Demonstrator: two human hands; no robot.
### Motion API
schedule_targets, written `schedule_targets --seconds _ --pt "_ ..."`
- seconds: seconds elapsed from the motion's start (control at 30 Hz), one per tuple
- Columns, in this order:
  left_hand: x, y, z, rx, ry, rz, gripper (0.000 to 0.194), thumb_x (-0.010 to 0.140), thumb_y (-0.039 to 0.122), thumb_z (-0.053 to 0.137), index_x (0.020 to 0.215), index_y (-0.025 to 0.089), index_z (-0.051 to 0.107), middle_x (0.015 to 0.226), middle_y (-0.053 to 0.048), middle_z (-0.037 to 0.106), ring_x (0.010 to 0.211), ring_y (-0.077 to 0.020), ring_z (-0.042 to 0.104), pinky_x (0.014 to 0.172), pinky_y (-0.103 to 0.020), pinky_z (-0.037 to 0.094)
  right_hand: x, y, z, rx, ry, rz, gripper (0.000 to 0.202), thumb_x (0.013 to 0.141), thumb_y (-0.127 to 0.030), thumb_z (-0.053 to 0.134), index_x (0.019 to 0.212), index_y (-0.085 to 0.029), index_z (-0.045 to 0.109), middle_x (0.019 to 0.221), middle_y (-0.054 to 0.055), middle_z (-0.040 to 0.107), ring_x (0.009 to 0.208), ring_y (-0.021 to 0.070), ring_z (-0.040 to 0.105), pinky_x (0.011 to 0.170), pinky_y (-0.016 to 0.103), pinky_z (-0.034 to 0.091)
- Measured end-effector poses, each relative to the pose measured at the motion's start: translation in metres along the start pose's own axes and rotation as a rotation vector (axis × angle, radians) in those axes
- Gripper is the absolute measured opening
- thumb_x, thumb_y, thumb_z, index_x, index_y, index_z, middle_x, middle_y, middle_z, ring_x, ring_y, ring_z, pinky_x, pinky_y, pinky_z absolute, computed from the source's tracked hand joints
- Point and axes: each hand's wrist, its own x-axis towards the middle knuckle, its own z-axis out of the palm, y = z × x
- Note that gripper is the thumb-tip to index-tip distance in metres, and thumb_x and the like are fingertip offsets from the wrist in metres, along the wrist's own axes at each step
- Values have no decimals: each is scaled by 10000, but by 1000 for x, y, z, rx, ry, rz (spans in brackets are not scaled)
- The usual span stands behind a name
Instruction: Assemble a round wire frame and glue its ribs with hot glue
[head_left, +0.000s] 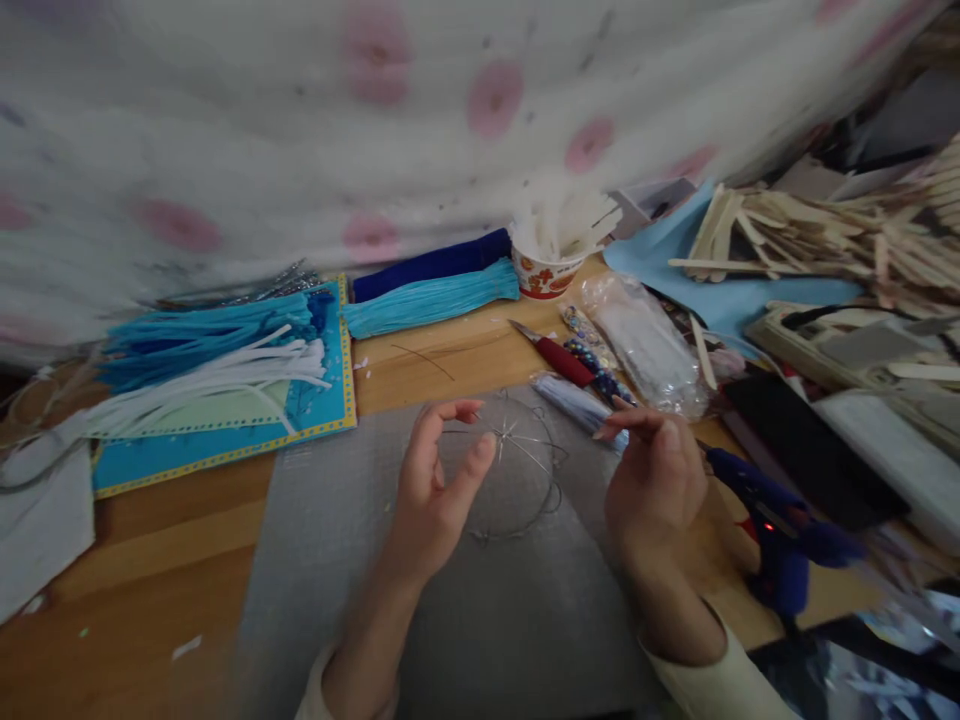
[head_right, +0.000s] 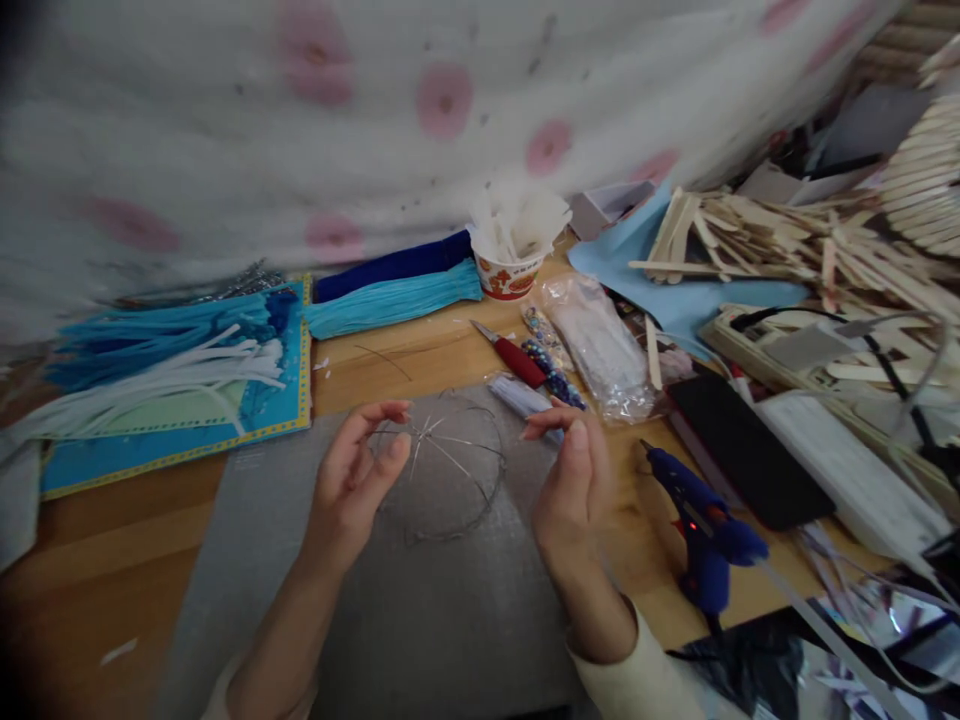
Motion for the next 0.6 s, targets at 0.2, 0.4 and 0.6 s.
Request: schedule_targets --seconds 0.2,0.4,0.6 --pt "3 -4 1 -12 -5 30 290 889 415 622 1097 214 607 1105 -64 611 1131 -210 544 1016 -352 376 0 5 1 23 -2 -35 373 972 -433 379 785 -205 607 702 -1 579 713 171 550 799 355 421" --pt "6 -8 1 -6 0 89 290 883 413 618 1084 204 612 1068 -64 609 1079 -209 560 1000 -364 383 3 2 0 -38 -35 -48 379 985 -401 354 812 -194 620 692 -11 588 681 158 544 716 321 412" --pt "8 -12 1 -7 8 113 285 881 404 611 1075 195 611 1059 -73 613 1070 -210 565 1005 -372 380 2 0 1 -51 -123 -104 367 990 -379 345 796 -200 600 681 -14 580 691 161 544 723 315 404"
